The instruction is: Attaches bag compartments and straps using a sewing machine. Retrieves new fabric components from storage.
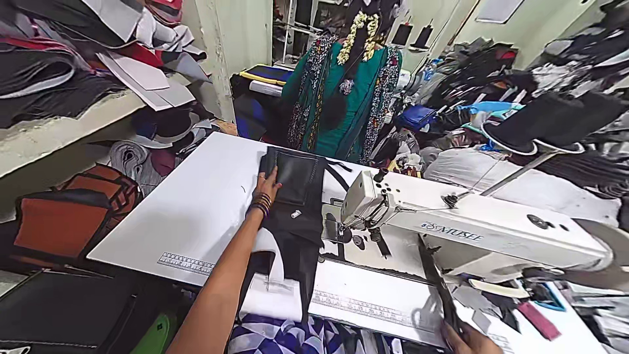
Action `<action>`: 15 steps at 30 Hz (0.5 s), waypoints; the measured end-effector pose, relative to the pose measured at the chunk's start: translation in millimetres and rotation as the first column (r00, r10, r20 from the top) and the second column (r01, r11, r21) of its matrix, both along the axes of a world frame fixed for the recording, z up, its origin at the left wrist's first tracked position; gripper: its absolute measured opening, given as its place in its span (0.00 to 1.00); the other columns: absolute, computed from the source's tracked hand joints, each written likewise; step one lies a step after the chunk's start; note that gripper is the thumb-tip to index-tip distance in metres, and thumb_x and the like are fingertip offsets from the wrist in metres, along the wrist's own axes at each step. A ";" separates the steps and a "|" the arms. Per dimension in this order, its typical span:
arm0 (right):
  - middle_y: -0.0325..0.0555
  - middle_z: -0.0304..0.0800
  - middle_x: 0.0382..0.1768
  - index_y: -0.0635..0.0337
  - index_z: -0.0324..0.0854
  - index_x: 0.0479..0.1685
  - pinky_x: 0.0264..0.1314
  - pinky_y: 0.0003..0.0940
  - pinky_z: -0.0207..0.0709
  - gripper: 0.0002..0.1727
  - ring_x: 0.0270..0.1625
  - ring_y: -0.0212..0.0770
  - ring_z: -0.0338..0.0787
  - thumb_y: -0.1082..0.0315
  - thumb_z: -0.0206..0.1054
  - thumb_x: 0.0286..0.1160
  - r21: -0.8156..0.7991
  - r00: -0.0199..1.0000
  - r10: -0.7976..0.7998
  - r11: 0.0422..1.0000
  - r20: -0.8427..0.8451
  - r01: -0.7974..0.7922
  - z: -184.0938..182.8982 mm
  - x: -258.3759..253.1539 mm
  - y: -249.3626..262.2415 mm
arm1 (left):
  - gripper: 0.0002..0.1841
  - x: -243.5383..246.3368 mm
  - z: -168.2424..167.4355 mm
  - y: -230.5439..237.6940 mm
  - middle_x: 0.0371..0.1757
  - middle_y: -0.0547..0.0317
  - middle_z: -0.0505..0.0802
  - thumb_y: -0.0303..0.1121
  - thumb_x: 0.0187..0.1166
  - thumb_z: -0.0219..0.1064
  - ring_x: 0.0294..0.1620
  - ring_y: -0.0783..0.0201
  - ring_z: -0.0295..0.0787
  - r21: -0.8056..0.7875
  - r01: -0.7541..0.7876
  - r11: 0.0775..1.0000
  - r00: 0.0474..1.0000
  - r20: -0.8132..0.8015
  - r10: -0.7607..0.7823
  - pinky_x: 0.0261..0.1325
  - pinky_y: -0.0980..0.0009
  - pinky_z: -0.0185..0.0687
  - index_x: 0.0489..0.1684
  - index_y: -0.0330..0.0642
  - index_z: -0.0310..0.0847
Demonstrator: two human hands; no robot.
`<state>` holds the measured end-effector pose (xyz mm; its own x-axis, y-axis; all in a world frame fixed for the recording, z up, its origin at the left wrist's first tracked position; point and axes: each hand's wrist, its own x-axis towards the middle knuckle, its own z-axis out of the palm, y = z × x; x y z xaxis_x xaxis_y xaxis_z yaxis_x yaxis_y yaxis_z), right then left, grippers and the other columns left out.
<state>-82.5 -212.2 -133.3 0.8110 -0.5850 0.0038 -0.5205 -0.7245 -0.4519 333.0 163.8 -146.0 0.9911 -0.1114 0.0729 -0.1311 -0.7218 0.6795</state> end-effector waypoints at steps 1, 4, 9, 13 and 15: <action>0.73 0.87 0.29 0.78 0.87 0.40 0.45 0.75 0.72 0.22 0.37 0.72 0.88 0.60 0.67 0.76 -0.056 1.000 -0.006 0.998 -0.027 0.005 0.8 13.1 -3.5 | 0.37 18.5 5.4 10.1 0.85 0.23 0.67 0.34 0.85 0.67 0.84 0.24 0.63 -0.087 -0.001 0.996 1.000 -0.001 0.001 0.84 0.34 0.59 0.93 0.44 0.55; 0.84 0.86 0.45 0.82 0.84 0.44 0.54 0.78 0.72 0.22 0.54 0.83 0.87 0.62 0.70 0.78 -0.199 0.977 -0.044 0.980 -0.210 0.002 20.7 46.5 4.9 | 0.38 29.0 39.0 32.6 0.92 0.31 0.58 0.27 0.85 0.64 0.94 0.39 0.50 -0.460 0.058 0.886 0.997 -0.009 -0.071 0.92 0.47 0.46 0.93 0.31 0.48; 0.77 0.88 0.58 0.76 0.88 0.55 0.67 0.73 0.74 0.19 0.65 0.77 0.85 0.65 0.67 0.80 -0.155 0.834 0.491 0.871 0.251 -0.466 21.4 120.6 87.7 | 0.36 -66.9 83.2 47.7 0.89 0.52 0.67 0.27 0.88 0.58 0.73 0.60 0.80 -0.874 -0.015 0.485 0.983 -0.103 -0.155 0.68 0.62 0.82 0.95 0.53 0.46; 0.63 0.73 0.82 0.69 0.60 0.89 0.89 0.56 0.56 0.38 0.86 0.56 0.70 0.48 0.46 0.89 0.407 0.585 0.686 0.430 0.433 -0.806 1.3 202.8 180.3 | 0.33 -108.3 86.5 52.7 0.81 0.54 0.76 0.25 0.89 0.54 0.65 0.66 0.85 -0.940 -0.029 0.341 0.976 -0.101 -0.195 0.63 0.67 0.85 0.93 0.51 0.49; 0.55 0.90 0.63 0.68 0.66 0.85 0.75 0.46 0.75 0.37 0.66 0.43 0.88 0.47 0.43 0.90 0.494 0.462 0.768 0.221 0.444 -0.841 15.7 200.7 193.5 | 0.31 -121.2 86.3 57.2 0.78 0.56 0.79 0.24 0.90 0.53 0.63 0.67 0.87 -0.945 -0.023 0.327 0.973 -0.097 -0.211 0.61 0.69 0.86 0.93 0.51 0.50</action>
